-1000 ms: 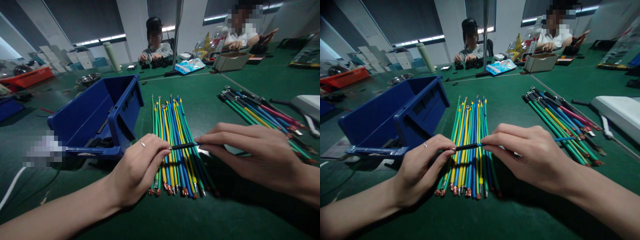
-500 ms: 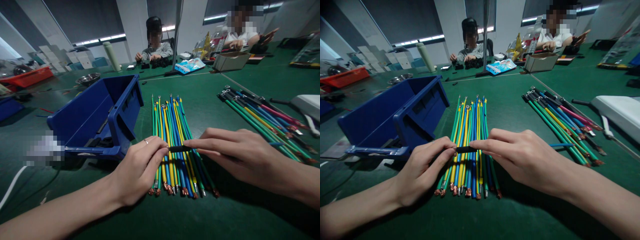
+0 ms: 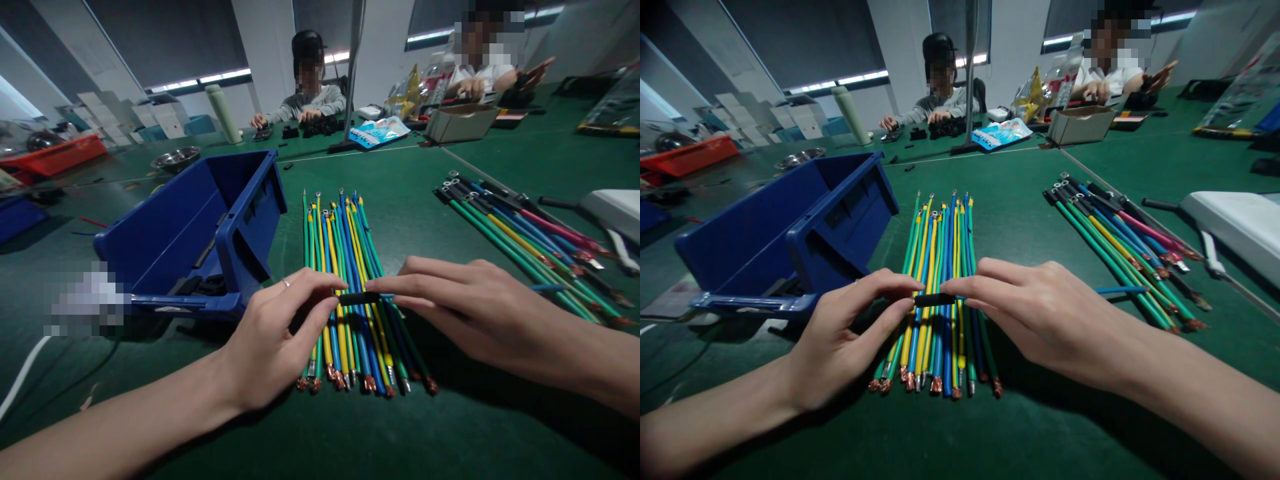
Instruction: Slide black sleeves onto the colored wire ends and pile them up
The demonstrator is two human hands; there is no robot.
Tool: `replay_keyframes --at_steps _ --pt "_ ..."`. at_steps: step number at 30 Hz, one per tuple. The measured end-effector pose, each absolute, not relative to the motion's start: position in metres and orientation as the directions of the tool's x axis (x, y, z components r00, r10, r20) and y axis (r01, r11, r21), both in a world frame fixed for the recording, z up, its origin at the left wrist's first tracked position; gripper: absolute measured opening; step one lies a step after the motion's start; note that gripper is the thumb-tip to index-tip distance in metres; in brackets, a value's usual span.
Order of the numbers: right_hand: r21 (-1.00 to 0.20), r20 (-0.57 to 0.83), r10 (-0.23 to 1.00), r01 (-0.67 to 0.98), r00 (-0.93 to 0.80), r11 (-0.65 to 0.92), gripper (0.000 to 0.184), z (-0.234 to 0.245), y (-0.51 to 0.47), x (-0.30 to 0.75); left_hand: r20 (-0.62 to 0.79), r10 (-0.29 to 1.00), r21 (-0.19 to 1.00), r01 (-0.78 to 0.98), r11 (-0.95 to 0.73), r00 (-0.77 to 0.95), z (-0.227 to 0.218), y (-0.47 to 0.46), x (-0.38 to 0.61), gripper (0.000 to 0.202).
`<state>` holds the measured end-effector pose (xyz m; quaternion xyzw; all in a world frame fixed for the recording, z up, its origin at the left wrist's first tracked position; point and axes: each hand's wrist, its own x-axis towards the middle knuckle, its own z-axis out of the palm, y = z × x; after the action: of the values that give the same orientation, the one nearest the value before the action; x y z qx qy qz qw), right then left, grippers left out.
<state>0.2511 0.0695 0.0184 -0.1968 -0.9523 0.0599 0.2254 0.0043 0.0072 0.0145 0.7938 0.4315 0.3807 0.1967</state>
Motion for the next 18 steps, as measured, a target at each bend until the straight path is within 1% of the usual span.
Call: replay_keyframes --at_steps 4,8,11,14,16,18 --pt "-0.258 0.409 0.454 0.377 -0.792 0.890 0.028 0.0171 0.0692 0.2507 0.454 0.830 0.632 0.540 -0.556 0.324 0.0147 0.0074 0.0047 0.015" --pt "-0.270 0.395 0.477 0.397 -0.785 0.877 0.022 0.0175 0.0684 0.2503 0.467 0.834 0.647 0.529 -0.549 0.294 0.0116 0.0072 0.0044 0.020" --pt "-0.272 0.407 0.477 0.396 -0.779 0.877 0.020 0.0180 0.0684 0.2509 0.486 0.816 0.630 0.521 -0.576 0.313 0.0114 0.0070 0.0043 0.019" --pt "-0.268 0.416 0.449 0.365 -0.791 0.891 0.020 0.0186 0.0685 0.2517 0.494 0.806 0.619 0.520 -0.589 0.326 0.0135 0.0071 0.0043 0.017" --pt "-0.262 0.410 0.423 0.340 -0.808 0.903 0.022 0.0191 0.0685 0.2517 0.499 0.807 0.621 0.520 -0.587 0.316 0.0150 0.0072 0.0044 0.017" --pt "-0.261 0.413 0.428 0.346 -0.804 0.901 0.021 0.0193 0.0683 0.2512 0.498 0.813 0.626 0.523 -0.578 0.302 0.0160 0.0073 0.0045 0.016"
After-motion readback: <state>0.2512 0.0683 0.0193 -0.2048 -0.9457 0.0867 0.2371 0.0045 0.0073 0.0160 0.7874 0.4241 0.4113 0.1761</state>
